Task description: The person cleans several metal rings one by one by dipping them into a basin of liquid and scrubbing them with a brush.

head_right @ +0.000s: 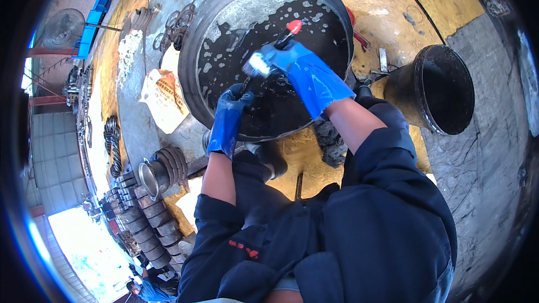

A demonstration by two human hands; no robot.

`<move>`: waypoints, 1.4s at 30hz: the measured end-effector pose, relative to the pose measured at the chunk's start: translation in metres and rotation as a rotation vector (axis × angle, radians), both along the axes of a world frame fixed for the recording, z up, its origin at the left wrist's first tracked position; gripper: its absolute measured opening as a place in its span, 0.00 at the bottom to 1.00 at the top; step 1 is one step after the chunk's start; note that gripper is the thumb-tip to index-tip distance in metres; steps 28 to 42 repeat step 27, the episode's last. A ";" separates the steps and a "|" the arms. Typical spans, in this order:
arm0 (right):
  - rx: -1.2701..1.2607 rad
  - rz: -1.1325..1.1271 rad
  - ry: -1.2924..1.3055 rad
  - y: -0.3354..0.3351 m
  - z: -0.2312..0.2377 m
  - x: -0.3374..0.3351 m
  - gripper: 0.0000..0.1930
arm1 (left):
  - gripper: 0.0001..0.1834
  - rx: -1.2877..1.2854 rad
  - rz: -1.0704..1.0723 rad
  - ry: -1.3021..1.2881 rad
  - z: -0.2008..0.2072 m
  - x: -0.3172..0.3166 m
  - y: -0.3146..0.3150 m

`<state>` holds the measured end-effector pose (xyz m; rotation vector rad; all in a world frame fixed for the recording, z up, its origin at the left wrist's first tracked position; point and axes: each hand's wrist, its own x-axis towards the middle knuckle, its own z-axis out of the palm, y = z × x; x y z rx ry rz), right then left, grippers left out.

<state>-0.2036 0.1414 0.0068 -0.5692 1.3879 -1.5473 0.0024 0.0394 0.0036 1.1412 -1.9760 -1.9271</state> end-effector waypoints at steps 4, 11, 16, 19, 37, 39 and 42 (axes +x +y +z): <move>0.137 0.008 0.155 -0.007 0.004 0.025 0.15 | 0.16 -0.226 -0.017 -0.052 -0.023 0.005 -0.011; 0.486 -0.032 0.212 0.003 -0.045 -0.024 0.19 | 0.16 -0.073 0.054 0.094 0.001 0.001 -0.001; 0.567 -0.181 0.444 0.013 -0.051 0.001 0.22 | 0.11 0.193 0.143 0.103 0.018 0.000 0.005; 0.692 -0.041 0.541 0.012 -0.041 -0.007 0.23 | 0.11 0.393 0.199 0.102 -0.014 -0.007 -0.001; -0.071 -0.008 0.412 -0.004 0.009 0.040 0.15 | 0.32 0.647 0.492 0.359 -0.036 -0.020 -0.006; -0.071 -0.008 0.412 -0.004 0.009 0.040 0.15 | 0.32 0.647 0.492 0.359 -0.036 -0.020 -0.006; -0.071 -0.008 0.412 -0.004 0.009 0.040 0.15 | 0.32 0.647 0.492 0.359 -0.036 -0.020 -0.006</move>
